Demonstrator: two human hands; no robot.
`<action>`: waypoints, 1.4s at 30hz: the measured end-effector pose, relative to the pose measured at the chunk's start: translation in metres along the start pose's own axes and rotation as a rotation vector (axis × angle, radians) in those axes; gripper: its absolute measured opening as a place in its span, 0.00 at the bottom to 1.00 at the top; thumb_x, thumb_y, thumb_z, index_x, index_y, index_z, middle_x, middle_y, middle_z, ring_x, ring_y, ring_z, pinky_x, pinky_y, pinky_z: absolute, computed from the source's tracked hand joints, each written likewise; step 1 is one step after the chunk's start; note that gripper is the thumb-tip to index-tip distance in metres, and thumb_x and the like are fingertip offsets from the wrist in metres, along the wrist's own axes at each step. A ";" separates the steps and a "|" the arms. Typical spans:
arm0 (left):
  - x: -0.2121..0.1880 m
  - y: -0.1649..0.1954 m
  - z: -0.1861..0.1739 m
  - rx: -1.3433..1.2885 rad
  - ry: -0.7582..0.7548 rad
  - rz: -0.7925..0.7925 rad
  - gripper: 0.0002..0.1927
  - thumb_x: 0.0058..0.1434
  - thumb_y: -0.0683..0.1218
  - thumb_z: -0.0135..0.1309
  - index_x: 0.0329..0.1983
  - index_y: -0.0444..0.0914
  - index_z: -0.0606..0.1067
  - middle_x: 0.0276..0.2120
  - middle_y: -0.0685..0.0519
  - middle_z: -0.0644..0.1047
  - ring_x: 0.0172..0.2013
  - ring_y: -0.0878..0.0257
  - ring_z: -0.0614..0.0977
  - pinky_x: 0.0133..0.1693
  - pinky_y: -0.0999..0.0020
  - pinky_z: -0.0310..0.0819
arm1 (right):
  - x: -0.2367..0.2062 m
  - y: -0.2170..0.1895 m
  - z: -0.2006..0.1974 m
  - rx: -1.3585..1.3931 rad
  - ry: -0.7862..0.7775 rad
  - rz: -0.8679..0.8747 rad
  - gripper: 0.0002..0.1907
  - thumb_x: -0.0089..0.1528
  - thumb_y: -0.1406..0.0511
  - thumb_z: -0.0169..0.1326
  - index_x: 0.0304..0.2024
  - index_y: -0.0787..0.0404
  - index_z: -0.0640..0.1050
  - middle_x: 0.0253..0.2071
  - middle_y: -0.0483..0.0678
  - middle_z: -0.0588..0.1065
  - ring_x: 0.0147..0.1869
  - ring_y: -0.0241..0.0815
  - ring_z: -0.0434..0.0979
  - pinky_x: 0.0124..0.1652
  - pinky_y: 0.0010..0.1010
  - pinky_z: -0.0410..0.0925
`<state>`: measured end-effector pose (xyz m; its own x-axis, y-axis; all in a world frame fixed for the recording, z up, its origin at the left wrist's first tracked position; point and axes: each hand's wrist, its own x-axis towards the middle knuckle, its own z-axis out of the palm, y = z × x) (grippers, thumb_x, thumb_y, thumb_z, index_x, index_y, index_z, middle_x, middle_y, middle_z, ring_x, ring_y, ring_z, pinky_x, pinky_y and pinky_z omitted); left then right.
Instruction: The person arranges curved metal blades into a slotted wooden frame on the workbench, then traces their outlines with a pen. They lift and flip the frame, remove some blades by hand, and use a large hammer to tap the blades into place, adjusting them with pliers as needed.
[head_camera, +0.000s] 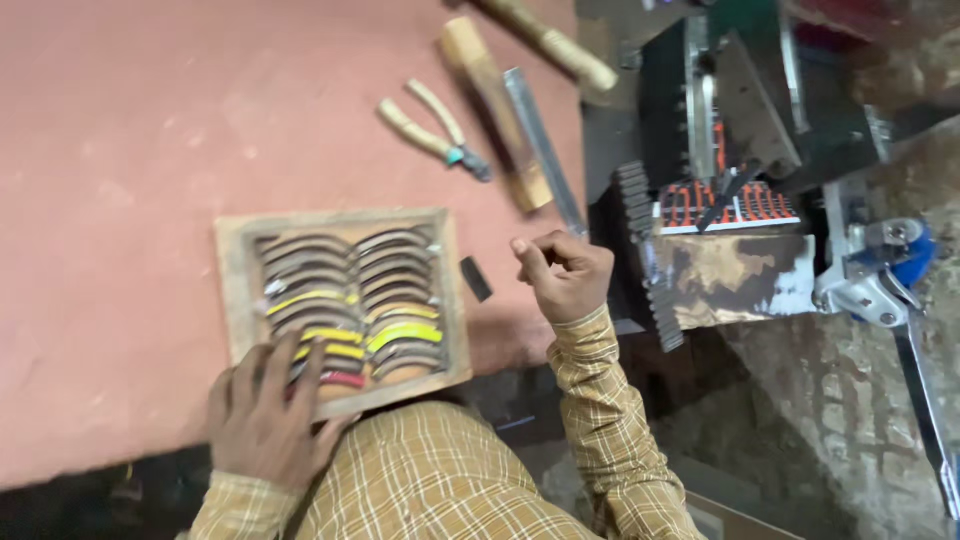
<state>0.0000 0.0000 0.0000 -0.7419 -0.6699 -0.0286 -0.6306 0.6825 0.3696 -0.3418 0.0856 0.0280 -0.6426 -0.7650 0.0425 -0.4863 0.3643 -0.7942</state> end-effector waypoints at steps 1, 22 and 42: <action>0.003 0.002 -0.001 0.014 0.021 0.001 0.44 0.43 0.65 0.62 0.62 0.40 0.72 0.64 0.47 0.69 0.60 0.46 0.70 0.57 0.45 0.63 | 0.011 -0.005 -0.012 0.012 -0.002 -0.041 0.09 0.64 0.65 0.65 0.32 0.63 0.83 0.23 0.45 0.79 0.26 0.32 0.78 0.28 0.20 0.67; 0.036 0.070 0.060 0.316 -0.109 -0.486 0.41 0.44 0.52 0.57 0.67 0.52 0.68 0.72 0.58 0.60 0.72 0.54 0.60 0.68 0.49 0.56 | 0.417 0.117 -0.036 -1.021 0.142 -0.707 0.15 0.65 0.65 0.56 0.52 0.67 0.78 0.52 0.66 0.77 0.54 0.67 0.78 0.50 0.51 0.72; 0.035 0.036 0.031 0.054 0.113 -0.522 0.45 0.31 0.47 0.71 0.60 0.58 0.77 0.69 0.39 0.61 0.61 0.35 0.63 0.57 0.38 0.63 | 0.414 0.090 -0.060 -0.010 0.174 -0.642 0.09 0.72 0.74 0.44 0.50 0.64 0.76 0.46 0.51 0.80 0.45 0.42 0.80 0.45 0.36 0.73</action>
<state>-0.0556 0.0099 -0.0165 -0.2989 -0.9495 -0.0949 -0.9221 0.2618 0.2849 -0.6866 -0.1663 0.0105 -0.3094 -0.7355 0.6027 -0.8091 -0.1294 -0.5733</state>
